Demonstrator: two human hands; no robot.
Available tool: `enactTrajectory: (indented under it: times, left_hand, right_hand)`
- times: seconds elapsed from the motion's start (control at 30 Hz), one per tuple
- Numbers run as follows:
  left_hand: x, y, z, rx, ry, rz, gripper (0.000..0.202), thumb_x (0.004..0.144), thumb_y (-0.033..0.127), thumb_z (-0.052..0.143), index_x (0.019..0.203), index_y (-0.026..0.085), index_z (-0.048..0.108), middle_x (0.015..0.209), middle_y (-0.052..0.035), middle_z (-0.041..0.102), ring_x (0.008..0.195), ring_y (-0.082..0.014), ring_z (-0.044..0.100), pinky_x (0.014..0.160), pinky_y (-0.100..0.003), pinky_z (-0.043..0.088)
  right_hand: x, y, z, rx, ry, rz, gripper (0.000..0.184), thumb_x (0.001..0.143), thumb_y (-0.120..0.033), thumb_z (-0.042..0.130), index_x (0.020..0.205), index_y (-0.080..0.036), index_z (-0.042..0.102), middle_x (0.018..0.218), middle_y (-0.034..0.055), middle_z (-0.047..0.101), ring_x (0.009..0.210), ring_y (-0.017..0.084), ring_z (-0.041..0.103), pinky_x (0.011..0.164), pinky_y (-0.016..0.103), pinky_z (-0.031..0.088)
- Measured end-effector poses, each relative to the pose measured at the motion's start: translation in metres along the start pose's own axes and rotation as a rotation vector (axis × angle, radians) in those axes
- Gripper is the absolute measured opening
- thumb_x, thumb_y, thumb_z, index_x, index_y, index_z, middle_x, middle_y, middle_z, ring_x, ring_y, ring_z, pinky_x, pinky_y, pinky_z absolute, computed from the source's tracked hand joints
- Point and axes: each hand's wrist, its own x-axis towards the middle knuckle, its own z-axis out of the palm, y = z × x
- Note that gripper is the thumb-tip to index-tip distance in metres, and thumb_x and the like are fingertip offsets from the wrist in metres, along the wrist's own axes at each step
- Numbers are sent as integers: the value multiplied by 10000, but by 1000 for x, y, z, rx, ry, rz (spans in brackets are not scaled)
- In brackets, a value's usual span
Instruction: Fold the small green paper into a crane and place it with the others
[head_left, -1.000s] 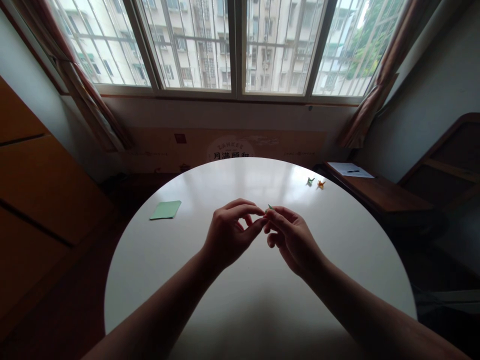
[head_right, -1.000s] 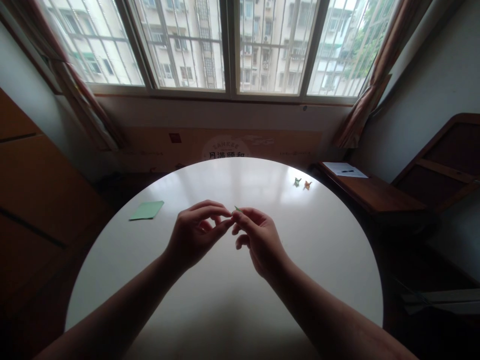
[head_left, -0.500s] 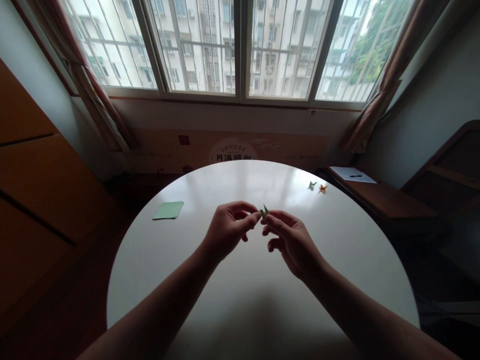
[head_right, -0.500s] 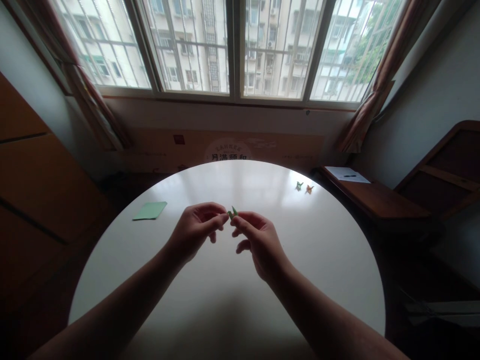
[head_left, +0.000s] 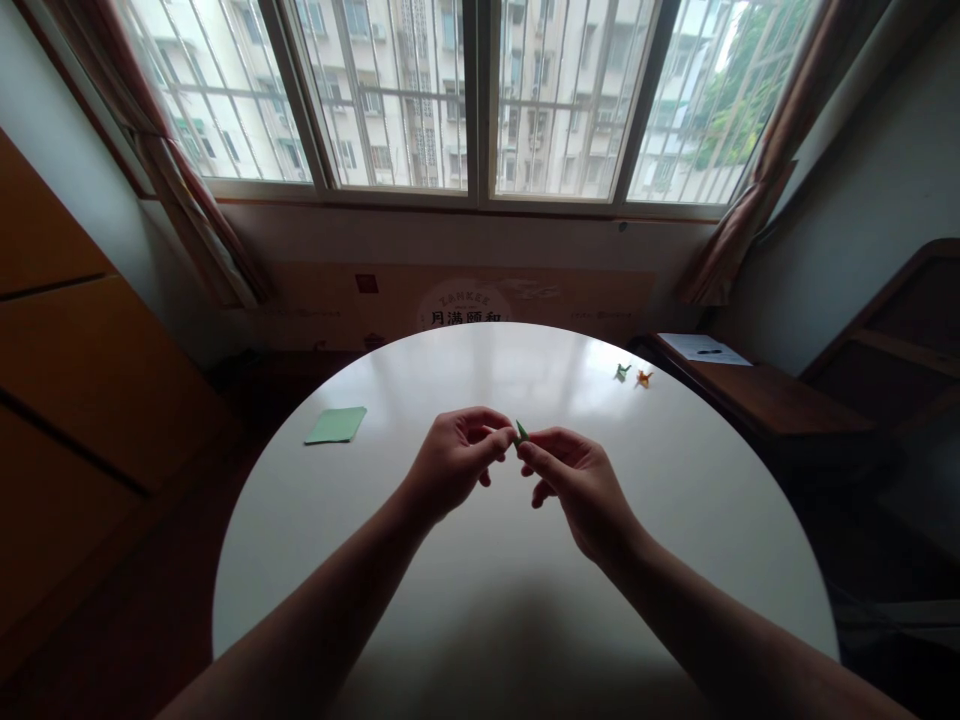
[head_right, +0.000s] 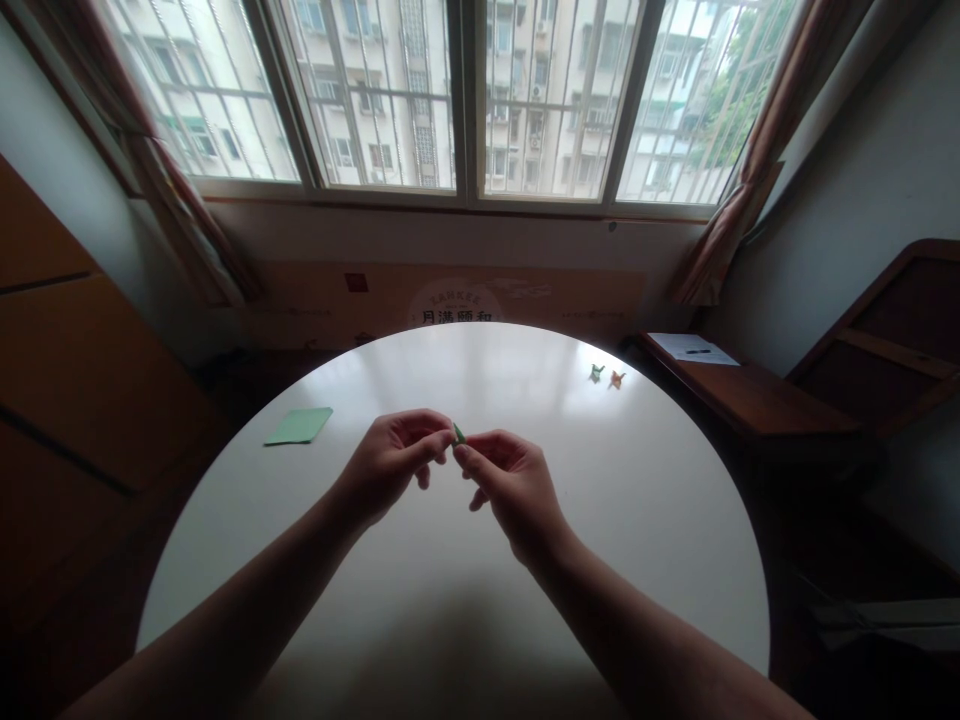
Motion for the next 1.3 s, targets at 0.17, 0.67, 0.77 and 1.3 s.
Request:
enactTrajectory:
  times: [0.17, 0.67, 0.77, 1.3]
  left_hand:
    - [1, 5, -4, -76, -22, 12, 201, 766, 322, 746, 818, 131, 709, 702, -38, 679, 620, -139, 604, 454, -199, 445]
    - [2, 7, -10, -78, -43, -25, 290, 739, 383, 792, 879, 131, 766, 747, -66, 703, 655, -144, 607, 425, -173, 435]
    - [1, 8, -11, -39, -64, -17, 279, 735, 389, 796, 810, 121, 765, 713, -67, 687, 630, -141, 591, 402, -169, 418]
    - [1, 4, -10, -53, -142, 4, 247, 748, 356, 794, 818, 123, 755, 703, -63, 668, 626, -143, 583, 384, -165, 414]
  right_hand:
    - [1, -3, 2, 196, -112, 198, 367, 834, -548, 692, 893, -188, 741, 871, 61, 655, 720, 168, 595, 413, 189, 455]
    - [2, -5, -1, 202, -183, 227, 295, 782, -453, 788, 795, -182, 672, 757, 0, 610, 637, 119, 563, 429, 179, 427]
    - [3, -7, -2, 52, -104, 112, 314, 767, -472, 794, 785, -176, 691, 732, 17, 632, 643, 139, 582, 434, 197, 450]
    - [2, -11, -4, -157, -129, -39, 318, 808, -482, 749, 789, -166, 730, 697, 44, 669, 648, 164, 616, 457, 232, 494]
